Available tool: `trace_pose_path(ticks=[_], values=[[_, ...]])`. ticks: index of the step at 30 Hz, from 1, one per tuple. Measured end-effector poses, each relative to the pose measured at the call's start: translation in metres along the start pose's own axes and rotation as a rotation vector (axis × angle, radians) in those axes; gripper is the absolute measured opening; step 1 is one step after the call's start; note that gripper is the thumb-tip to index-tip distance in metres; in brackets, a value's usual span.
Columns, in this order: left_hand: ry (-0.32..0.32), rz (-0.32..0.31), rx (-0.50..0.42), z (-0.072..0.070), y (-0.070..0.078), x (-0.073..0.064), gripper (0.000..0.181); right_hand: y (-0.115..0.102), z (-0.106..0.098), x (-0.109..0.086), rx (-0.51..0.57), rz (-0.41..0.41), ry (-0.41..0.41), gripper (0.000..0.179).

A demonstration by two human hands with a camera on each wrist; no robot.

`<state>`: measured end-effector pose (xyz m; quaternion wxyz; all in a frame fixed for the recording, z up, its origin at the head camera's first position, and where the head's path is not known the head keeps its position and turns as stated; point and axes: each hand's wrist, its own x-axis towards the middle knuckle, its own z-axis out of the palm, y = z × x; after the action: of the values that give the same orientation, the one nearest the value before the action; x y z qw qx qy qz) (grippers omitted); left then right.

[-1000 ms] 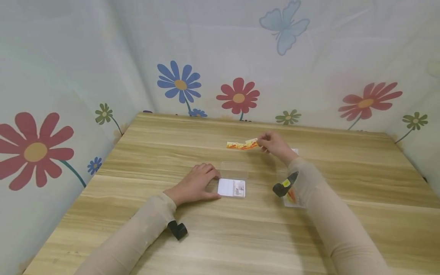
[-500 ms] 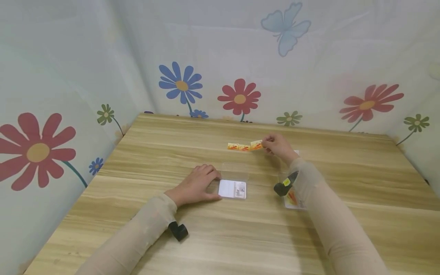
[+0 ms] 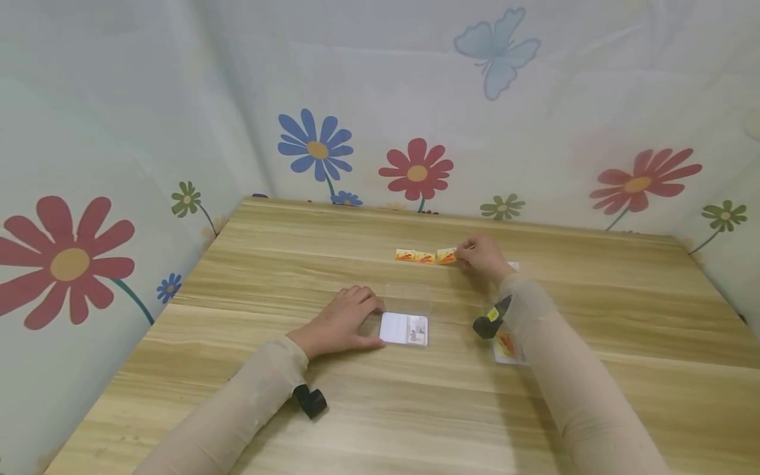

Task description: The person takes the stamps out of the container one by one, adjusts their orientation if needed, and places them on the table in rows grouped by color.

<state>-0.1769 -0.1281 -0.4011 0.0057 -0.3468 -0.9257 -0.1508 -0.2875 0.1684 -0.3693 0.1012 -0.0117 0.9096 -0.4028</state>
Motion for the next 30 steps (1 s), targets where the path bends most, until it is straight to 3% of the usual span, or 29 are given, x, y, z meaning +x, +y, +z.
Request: trace_pose_path(ticks=[7, 30], values=[[-0.006, -0.008, 0.000, -0.0003, 0.0007, -0.0007, 0.055, 0.0048, 0.0009, 0.0027, -0.058, -0.017, 0.014, 0.020], [0.005, 0.009, 0.007, 0.0025, -0.0031, -0.0001, 0.054, 0.0055, 0.0031, 0.0042, -0.049, 0.010, -0.013, 0.022]])
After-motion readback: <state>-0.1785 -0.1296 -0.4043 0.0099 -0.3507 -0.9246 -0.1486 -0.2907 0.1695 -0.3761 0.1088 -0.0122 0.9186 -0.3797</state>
